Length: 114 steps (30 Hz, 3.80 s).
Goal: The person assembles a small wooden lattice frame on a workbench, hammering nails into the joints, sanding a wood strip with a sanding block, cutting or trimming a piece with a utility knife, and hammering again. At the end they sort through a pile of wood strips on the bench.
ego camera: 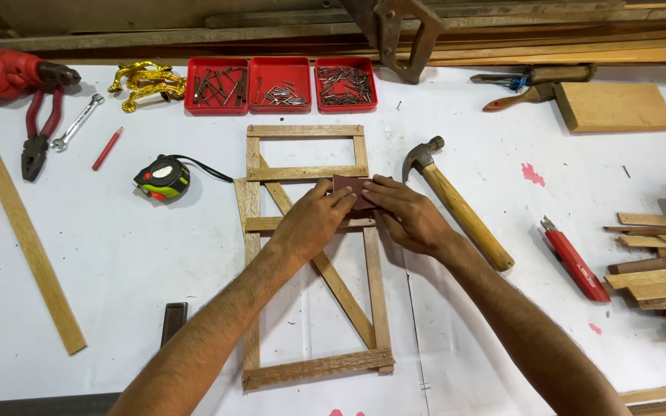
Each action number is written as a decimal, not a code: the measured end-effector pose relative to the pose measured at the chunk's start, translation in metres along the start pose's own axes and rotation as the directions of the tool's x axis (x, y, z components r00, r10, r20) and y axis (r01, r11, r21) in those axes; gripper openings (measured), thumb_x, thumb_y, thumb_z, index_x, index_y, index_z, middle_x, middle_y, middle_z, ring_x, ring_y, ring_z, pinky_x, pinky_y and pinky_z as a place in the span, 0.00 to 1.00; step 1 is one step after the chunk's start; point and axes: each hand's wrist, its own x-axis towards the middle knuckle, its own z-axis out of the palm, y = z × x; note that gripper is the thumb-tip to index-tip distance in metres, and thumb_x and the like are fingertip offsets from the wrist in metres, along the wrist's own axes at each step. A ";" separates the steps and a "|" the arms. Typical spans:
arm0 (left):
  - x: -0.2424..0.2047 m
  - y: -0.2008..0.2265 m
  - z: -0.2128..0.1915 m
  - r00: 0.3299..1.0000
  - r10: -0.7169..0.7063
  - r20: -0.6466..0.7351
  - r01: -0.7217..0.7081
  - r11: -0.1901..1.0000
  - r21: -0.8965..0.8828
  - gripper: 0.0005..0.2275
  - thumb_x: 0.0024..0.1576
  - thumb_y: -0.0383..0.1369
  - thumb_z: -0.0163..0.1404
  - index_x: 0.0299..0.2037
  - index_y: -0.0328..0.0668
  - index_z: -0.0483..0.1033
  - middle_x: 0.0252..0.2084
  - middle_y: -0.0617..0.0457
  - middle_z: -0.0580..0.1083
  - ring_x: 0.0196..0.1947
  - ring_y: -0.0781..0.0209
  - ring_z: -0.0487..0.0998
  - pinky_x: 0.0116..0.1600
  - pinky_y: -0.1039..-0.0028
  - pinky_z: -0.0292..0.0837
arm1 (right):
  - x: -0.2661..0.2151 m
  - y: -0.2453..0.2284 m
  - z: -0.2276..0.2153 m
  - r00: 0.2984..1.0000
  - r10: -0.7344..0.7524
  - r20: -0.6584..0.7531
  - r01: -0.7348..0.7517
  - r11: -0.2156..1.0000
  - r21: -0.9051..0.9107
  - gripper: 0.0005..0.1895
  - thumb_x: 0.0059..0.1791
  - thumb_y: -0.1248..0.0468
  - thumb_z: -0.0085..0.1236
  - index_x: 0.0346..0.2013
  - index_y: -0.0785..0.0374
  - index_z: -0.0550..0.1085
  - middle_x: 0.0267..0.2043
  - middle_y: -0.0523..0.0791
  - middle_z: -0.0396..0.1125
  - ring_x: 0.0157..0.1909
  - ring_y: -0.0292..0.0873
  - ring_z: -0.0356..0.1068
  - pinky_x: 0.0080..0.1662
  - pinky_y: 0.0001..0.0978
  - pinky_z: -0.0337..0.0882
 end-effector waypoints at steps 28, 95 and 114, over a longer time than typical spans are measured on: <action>0.008 0.017 -0.009 0.996 -0.063 -0.059 0.063 0.998 -0.005 0.11 0.59 0.25 0.51 0.50 0.39 0.80 0.47 0.55 0.81 0.57 0.52 0.72 0.59 0.57 0.71 | -0.005 -0.001 -0.011 0.994 0.089 0.058 -0.093 0.994 0.064 0.22 0.47 0.75 0.47 0.54 0.69 0.76 0.61 0.53 0.71 0.70 0.56 0.64 0.66 0.47 0.68; 0.176 0.208 -0.005 0.989 -0.021 -0.150 -0.080 0.769 -0.634 0.16 0.58 0.27 0.57 0.55 0.36 0.70 0.41 0.43 0.78 0.37 0.50 0.82 0.39 0.62 0.79 | -0.190 0.016 -0.178 0.507 0.816 -0.278 -0.668 0.576 0.472 0.13 0.53 0.60 0.62 0.43 0.69 0.78 0.33 0.46 0.77 0.29 0.36 0.74 0.30 0.30 0.75; 0.144 0.125 -0.007 0.982 -0.087 -0.165 0.006 0.898 -0.439 0.19 0.58 0.31 0.59 0.59 0.41 0.72 0.58 0.44 0.72 0.58 0.45 0.72 0.60 0.59 0.71 | -0.116 0.035 -0.081 0.835 0.525 -0.162 -0.542 0.836 -0.088 0.30 0.45 0.55 0.69 0.59 0.63 0.71 0.52 0.54 0.67 0.55 0.56 0.66 0.53 0.51 0.70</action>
